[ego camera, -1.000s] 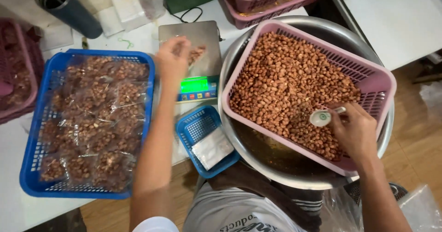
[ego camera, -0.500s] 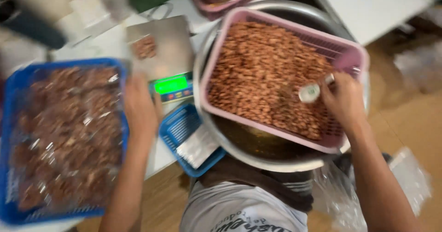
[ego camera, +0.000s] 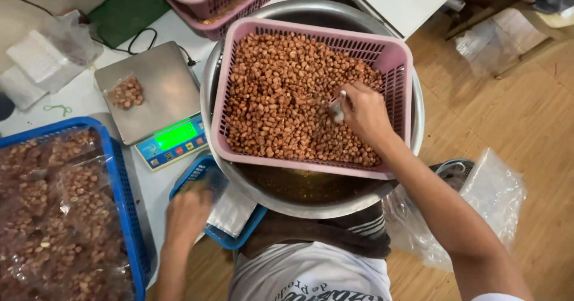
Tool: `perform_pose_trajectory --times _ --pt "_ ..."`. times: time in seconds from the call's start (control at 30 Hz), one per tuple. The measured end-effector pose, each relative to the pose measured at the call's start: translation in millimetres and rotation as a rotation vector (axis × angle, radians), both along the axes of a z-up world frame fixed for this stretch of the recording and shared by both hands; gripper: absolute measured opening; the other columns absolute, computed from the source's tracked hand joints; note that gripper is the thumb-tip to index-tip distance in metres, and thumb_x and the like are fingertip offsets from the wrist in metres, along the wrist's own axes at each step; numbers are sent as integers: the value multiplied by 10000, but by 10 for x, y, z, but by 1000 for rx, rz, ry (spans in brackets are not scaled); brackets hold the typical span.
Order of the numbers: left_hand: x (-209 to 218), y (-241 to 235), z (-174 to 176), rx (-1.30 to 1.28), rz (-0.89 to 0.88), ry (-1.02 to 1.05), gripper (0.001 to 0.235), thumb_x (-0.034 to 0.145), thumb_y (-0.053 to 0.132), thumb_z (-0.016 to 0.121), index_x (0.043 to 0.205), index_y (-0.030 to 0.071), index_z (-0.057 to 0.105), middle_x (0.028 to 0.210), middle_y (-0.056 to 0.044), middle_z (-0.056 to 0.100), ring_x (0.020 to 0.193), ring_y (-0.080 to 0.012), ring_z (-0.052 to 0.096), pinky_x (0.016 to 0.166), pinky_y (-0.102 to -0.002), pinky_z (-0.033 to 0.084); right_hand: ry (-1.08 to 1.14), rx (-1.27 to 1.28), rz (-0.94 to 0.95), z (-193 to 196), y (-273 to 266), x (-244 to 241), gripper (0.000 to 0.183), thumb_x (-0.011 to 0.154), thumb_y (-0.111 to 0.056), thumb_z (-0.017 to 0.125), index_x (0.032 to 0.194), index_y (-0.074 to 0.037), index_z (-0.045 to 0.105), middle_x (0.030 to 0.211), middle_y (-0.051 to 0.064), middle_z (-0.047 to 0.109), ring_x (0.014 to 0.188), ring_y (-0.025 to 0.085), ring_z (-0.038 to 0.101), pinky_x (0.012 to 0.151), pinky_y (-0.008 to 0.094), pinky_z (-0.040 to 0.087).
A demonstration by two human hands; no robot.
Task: The person scoops roasted peanuts from a pink basket into small plastic bags using a white spoon, weighs each bag on a digital scale, and places the filled bags into a blue tray. The process repeats continuously throughout the clip.
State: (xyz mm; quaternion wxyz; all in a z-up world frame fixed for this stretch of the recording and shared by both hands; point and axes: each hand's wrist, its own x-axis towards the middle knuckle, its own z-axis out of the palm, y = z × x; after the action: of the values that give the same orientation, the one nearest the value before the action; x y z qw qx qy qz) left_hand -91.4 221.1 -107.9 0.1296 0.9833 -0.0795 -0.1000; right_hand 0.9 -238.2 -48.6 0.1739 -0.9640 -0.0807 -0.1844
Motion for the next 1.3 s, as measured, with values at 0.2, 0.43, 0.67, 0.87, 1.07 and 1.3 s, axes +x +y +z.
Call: perform_pose_trajectory --times 0.2,0.43,0.67,0.87,1.07,1.3 --pt "140 -271 949 -795 309 -58 244 921 -18 515 1095 39 676 941 -175 747 872 -342 743 866 -454 592 291 263 -48 -2 135 -217 62 862 -148 754 918 -132 730 860 104 754 878 342 738 780 442 570" --pt "447 -1145 1021 -1488 371 349 194 940 72 706 1068 -64 756 843 -241 771 672 -298 768 621 -381 663 632 1137 -316 163 103 -207 164 889 -8 741 1048 12 710 961 177 680 844 301 748 720 425 677" --pt "809 -1551 700 -1574 312 444 231 802 61 864 987 -47 778 599 -133 649 362 -131 553 337 -263 472 683 1310 -391 107 137 -173 148 877 10 740 1020 34 705 916 186 695 782 323 757 721 490 675" --pt "896 -1467 1051 -1358 165 363 239 741 76 914 934 -13 804 608 -110 723 399 -88 569 364 -241 466 607 1343 -273 334 255 -40 108 886 22 735 987 47 703 913 196 687 808 328 757 732 478 694" --pt "935 -1477 1103 -1288 161 405 292 720 108 944 944 -14 800 674 -152 762 393 -137 618 373 -284 505 343 1189 -28 1167 428 -5 92 958 6 687 1046 5 715 954 182 681 816 276 742 741 381 712" --pt "972 -1926 1129 -1119 -68 296 359 835 238 858 1132 72 745 929 -133 791 797 -218 748 683 -384 612 -114 345 364 1613 593 -152 115 910 37 721 1008 -5 764 981 177 736 891 337 752 779 401 623"
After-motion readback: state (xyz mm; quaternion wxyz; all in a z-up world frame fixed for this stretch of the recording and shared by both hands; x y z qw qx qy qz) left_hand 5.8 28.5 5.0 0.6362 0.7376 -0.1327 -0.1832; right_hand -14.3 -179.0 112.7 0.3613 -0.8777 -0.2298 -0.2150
